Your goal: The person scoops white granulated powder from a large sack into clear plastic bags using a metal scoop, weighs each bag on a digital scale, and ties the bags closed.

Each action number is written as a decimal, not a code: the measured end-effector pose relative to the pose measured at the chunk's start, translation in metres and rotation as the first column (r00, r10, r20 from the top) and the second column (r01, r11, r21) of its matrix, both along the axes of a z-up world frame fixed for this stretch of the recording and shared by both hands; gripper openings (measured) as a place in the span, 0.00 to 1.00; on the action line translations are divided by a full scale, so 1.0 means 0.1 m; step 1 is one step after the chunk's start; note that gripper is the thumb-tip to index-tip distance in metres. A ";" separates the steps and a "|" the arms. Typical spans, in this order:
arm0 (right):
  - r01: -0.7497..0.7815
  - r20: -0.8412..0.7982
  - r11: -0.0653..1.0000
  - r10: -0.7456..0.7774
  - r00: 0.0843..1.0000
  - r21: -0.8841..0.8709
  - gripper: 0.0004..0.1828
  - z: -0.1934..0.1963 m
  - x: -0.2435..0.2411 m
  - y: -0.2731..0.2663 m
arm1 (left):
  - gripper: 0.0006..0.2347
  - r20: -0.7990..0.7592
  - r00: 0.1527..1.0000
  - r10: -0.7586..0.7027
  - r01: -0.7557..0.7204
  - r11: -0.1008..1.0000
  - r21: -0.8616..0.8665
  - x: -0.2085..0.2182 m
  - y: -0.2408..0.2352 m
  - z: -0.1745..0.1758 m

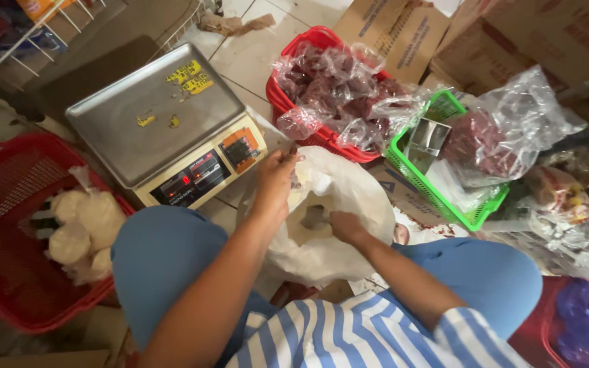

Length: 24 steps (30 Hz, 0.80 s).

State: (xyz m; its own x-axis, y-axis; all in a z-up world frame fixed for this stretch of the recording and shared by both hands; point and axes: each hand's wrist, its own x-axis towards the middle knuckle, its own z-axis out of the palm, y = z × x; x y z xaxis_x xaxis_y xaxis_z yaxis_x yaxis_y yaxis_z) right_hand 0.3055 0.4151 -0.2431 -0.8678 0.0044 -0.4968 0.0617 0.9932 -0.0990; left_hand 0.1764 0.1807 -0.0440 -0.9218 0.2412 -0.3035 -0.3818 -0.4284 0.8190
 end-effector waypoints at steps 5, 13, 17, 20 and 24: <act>-0.181 0.017 0.983 0.180 0.983 0.030 0.10 1.51 0.09 0.32 | 0.05 -0.008 1.000 0.014 -0.014 1.000 -0.018 -0.06 0.07 -0.06; 0.162 -0.169 0.921 -0.234 0.957 -0.354 0.20 4.09 0.49 0.18 | 0.05 -0.040 0.999 -0.012 0.012 1.000 -0.001 -0.06 0.12 -0.24; 0.139 -0.289 0.892 -0.282 0.915 -0.429 0.19 4.35 0.48 -0.18 | 0.05 -0.086 0.996 -0.010 0.013 0.999 0.037 -0.08 0.22 -0.44; 0.009 -0.444 0.927 -0.187 0.876 -0.374 0.17 4.34 0.37 -0.47 | 0.07 -0.138 0.990 -0.013 0.006 0.999 -0.053 -0.12 0.25 -0.52; 0.050 -0.449 0.976 -0.142 0.882 -0.211 0.17 4.32 0.30 -0.63 | 0.09 -0.145 0.989 -0.017 -0.003 0.990 -0.141 -0.10 0.23 -0.52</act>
